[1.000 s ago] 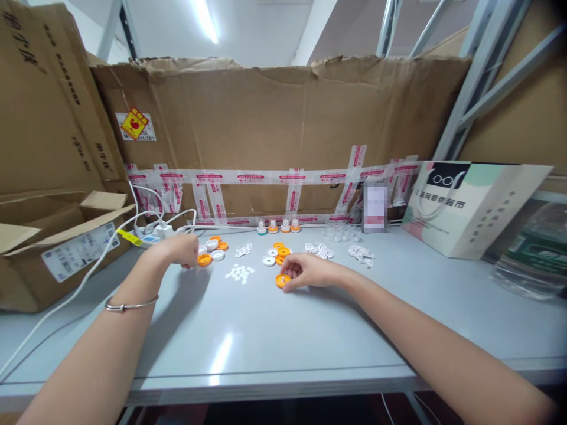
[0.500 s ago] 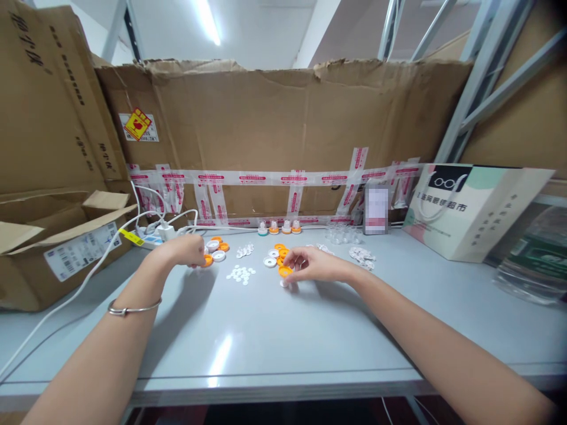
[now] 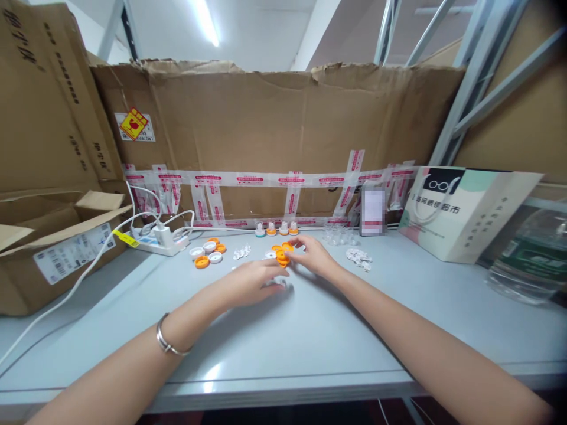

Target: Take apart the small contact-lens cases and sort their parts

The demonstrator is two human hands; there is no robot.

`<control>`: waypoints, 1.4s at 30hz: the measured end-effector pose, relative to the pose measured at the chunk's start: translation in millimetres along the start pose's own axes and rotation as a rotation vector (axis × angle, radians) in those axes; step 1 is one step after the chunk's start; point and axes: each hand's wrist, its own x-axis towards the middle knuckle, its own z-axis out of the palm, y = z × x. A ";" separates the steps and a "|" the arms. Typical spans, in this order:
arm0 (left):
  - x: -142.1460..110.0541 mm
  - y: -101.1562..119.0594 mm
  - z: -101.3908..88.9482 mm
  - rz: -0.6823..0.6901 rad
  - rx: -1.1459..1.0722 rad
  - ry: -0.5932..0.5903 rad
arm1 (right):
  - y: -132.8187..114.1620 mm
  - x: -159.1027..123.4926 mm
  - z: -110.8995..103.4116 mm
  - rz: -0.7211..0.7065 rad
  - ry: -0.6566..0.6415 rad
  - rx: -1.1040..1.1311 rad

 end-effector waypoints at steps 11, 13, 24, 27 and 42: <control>-0.3 -34.4 -16.9 -0.209 0.086 0.106 | -1.3 -0.7 11.3 -0.017 -0.085 -0.026; -4.7 -53.2 -21.9 -0.284 0.132 0.145 | -0.7 -0.3 12.4 -0.030 -0.087 -0.057; -2.3 -86.1 -5.6 -0.365 0.152 0.075 | 0.0 1.2 14.5 -0.061 -0.133 -0.080; -12.3 -87.7 -32.6 -0.415 0.148 0.151 | 0.3 1.1 15.2 -0.047 -0.120 -0.080; -70.7 -114.4 -85.2 -0.850 0.033 -0.510 | 1.0 1.7 14.5 -0.060 -0.097 -0.059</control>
